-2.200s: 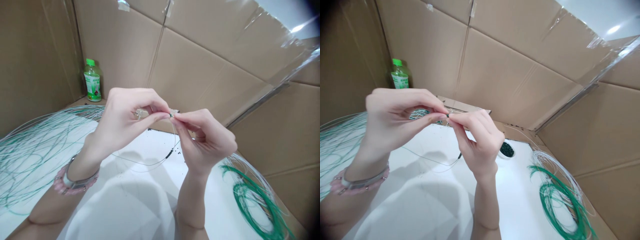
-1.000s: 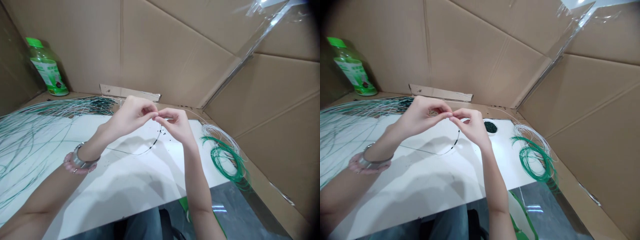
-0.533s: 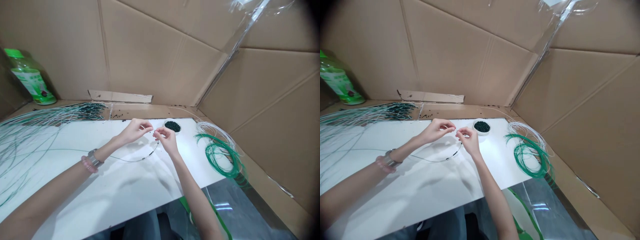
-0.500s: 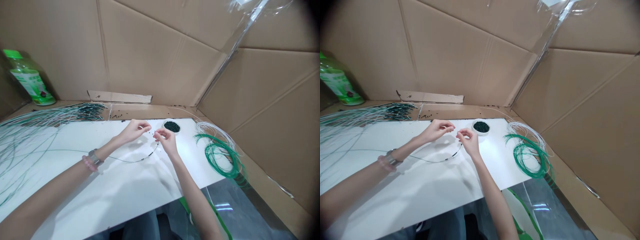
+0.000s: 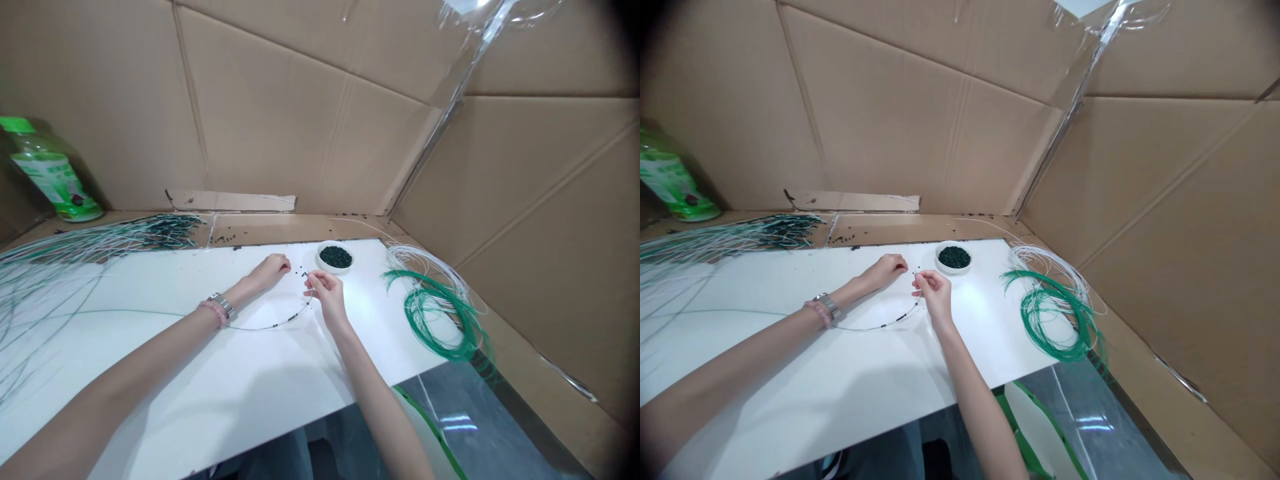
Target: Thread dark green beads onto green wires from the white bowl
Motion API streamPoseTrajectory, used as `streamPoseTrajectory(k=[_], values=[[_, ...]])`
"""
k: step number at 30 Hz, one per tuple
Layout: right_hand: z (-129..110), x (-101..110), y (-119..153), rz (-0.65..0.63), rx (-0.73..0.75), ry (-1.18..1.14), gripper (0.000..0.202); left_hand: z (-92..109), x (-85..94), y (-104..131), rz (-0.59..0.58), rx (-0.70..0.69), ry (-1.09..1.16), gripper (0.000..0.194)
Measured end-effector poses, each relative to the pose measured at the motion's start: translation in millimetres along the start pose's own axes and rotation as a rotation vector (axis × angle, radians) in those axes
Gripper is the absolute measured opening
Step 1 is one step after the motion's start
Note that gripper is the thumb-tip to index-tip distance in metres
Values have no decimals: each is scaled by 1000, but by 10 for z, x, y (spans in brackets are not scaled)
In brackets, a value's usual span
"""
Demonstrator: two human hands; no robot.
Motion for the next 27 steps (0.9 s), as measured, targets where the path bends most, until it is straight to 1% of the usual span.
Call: streamPoseTrajectory(k=[3,6,9,12,14,16,18,22,25,27], values=[[-7,-33,16,-10,31,42,24,101,58,105,94,39,98,23],[-52,-122,20,-32,88,115,20,273,171,368,222,113,253,27],[-134,-314,31,-75,159,217,15,461,304,748,364,213,419,33],[-178,-580,78,-150,229,319,10,617,400,1112,530,305,543,34],[-146,-737,134,-215,268,369,8,686,416,1282,631,344,611,34],[-66,-831,196,-272,292,402,7,727,394,1382,702,359,677,33],[39,-854,253,-312,300,420,7,752,348,1430,730,358,745,32],[201,-801,357,-355,287,417,5,805,263,1476,712,350,885,28],[231,-785,435,-384,291,382,5,853,249,1503,728,355,1023,25],[226,-787,472,-392,299,378,6,875,256,1517,731,367,1074,23]])
Point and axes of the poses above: each hand's wrist, its own y-axis away from the middle knuckle, its own x-axis out of the back of the hand, z = x × y, the point moved 2 cm from there along -y, towards the middle knuckle, and after that the axes turned 15 degrees about -x, right-handed, at the moved point
